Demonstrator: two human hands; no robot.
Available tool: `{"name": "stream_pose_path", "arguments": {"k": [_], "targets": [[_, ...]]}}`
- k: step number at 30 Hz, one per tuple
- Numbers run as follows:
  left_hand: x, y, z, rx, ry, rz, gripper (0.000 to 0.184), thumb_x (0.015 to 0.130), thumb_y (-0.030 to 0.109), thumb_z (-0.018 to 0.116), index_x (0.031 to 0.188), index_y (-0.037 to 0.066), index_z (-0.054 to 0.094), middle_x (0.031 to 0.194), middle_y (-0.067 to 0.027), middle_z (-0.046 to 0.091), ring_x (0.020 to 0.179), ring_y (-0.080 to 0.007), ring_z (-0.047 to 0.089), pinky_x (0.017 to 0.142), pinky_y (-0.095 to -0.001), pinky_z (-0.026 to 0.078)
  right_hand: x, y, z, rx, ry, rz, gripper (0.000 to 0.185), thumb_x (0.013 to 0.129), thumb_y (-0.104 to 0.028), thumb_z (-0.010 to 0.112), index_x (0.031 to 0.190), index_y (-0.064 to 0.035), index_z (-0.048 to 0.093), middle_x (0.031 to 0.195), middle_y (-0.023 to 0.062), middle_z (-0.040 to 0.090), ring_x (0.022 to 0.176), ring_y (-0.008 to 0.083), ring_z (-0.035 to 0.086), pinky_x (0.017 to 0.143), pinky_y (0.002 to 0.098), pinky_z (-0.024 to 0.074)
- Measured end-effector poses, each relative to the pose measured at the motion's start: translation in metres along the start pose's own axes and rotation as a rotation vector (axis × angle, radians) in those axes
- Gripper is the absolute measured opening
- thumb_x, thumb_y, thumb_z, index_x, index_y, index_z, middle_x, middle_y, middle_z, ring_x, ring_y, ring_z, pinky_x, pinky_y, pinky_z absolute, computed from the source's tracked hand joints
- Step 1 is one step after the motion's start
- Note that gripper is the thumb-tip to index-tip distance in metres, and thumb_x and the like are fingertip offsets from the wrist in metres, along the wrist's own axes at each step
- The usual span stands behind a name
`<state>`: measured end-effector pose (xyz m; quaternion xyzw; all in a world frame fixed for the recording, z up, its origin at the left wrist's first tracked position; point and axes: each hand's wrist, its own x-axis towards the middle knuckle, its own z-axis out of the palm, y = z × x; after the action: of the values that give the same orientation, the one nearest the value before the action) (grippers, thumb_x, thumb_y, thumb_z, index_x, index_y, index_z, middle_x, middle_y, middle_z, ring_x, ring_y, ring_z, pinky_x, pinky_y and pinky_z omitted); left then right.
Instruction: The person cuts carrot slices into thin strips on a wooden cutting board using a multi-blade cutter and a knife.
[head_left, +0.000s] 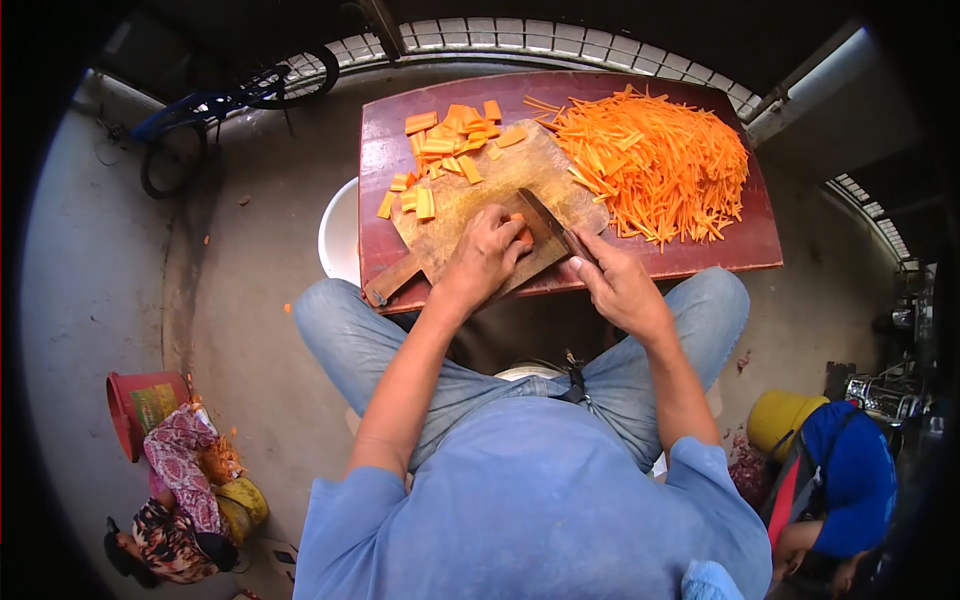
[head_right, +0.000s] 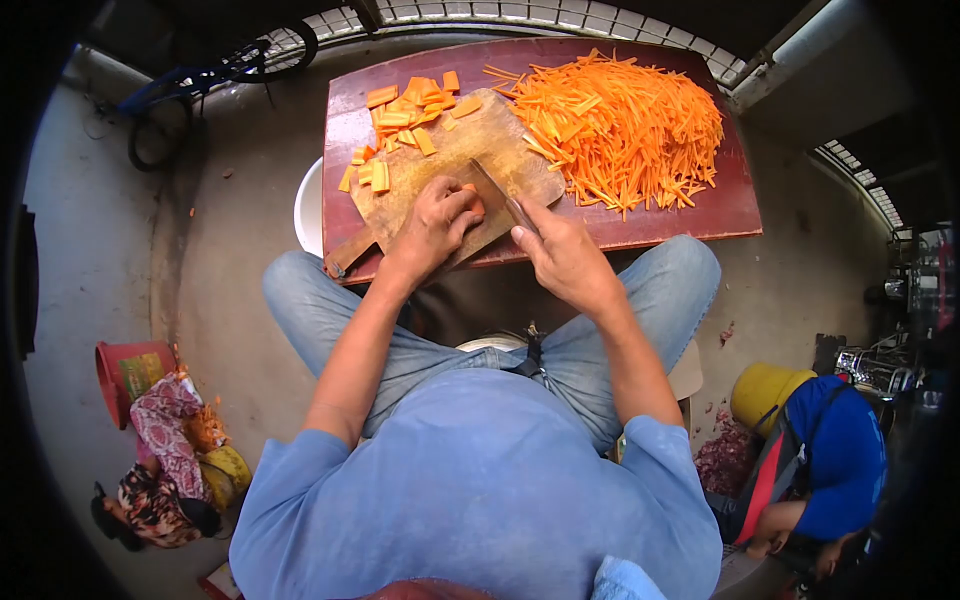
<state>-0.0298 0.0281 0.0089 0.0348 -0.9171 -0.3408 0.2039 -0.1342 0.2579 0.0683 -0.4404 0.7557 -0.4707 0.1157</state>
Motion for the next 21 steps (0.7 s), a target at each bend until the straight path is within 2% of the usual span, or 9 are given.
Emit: {"name": "stream_pose_path", "arguments": {"k": [1,4,5,7,10,16,18,21], "targets": [[-0.001,-0.002,0.002,0.016,0.034,0.033,0.019,0.090,0.005,0.081,0.106,-0.001,0.075,0.110,-0.0202,0.066,0.104,-0.0394,0.067,0.092,-0.0471,0.056,-0.002,-0.001,0.002,-0.029,-0.046,0.047,0.043,0.108,-0.007,0.069,0.148,0.0073,0.061,0.112,0.0263,0.077,0.097,0.0284,0.077,0.089,0.0382,0.0587],[-0.008,-0.008,0.008,0.041,0.122,0.092,0.018,0.090,0.007,0.081,0.105,0.000,0.074,0.110,-0.0196,0.067,0.104,-0.0388,0.066,0.093,-0.0471,0.055,0.002,-0.031,0.001,0.096,-0.178,0.216,0.040,0.109,-0.010,0.067,0.144,0.0065,0.060,0.111,0.0299,0.072,0.099,0.0457,0.071,0.089,0.0430,0.0572],[-0.009,-0.008,0.008,0.036,0.139,0.092,0.019,0.090,0.007,0.081,0.106,-0.001,0.074,0.110,-0.0194,0.067,0.104,-0.0388,0.066,0.093,-0.0467,0.055,0.002,-0.030,0.010,0.103,-0.124,0.118,0.039,0.108,-0.008,0.067,0.143,0.0064,0.060,0.106,0.0288,0.071,0.096,0.0409,0.072,0.088,0.0422,0.0570],[-0.012,-0.008,0.004,0.029,0.144,0.078,0.021,0.089,0.006,0.081,0.108,-0.001,0.074,0.111,-0.0194,0.067,0.105,-0.0389,0.066,0.094,-0.0464,0.055,-0.003,-0.036,0.011,0.120,-0.158,0.259,0.039,0.108,-0.008,0.068,0.144,0.0067,0.061,0.106,0.0281,0.072,0.096,0.0368,0.074,0.088,0.0411,0.0572],[-0.015,-0.011,0.002,-0.001,0.121,0.048,0.023,0.088,0.003,0.081,0.109,-0.003,0.073,0.114,-0.0197,0.068,0.107,-0.0396,0.067,0.094,-0.0466,0.055,-0.009,-0.033,0.016,0.133,-0.124,0.307,0.042,0.108,-0.008,0.068,0.146,0.0073,0.060,0.108,0.0258,0.075,0.098,0.0312,0.075,0.090,0.0383,0.0575],[-0.015,-0.011,0.003,0.030,0.109,0.048,0.025,0.085,-0.004,0.078,0.109,-0.005,0.073,0.117,-0.0195,0.069,0.108,-0.0399,0.067,0.095,-0.0464,0.056,-0.018,-0.046,0.011,0.101,-0.135,0.418,0.044,0.109,-0.009,0.068,0.149,0.0078,0.060,0.119,0.0271,0.077,0.107,0.0330,0.077,0.096,0.0377,0.0576],[-0.014,-0.013,0.002,0.030,0.091,0.053,0.026,0.084,-0.006,0.076,0.110,-0.005,0.074,0.118,-0.0194,0.070,0.107,-0.0396,0.067,0.095,-0.0462,0.056,-0.022,-0.049,0.012,0.086,-0.138,0.396,0.045,0.109,-0.010,0.068,0.150,0.0081,0.059,0.122,0.0285,0.076,0.112,0.0359,0.077,0.098,0.0385,0.0576],[-0.013,-0.013,0.002,0.020,0.124,0.110,0.025,0.080,-0.004,0.067,0.104,-0.004,0.070,0.111,-0.0158,0.064,0.097,-0.0361,0.060,0.089,-0.0453,0.052,-0.027,-0.055,0.009,0.019,-0.144,0.341,0.045,0.109,-0.010,0.067,0.149,0.0082,0.059,0.123,0.0307,0.075,0.114,0.0418,0.077,0.098,0.0414,0.0581]]}}
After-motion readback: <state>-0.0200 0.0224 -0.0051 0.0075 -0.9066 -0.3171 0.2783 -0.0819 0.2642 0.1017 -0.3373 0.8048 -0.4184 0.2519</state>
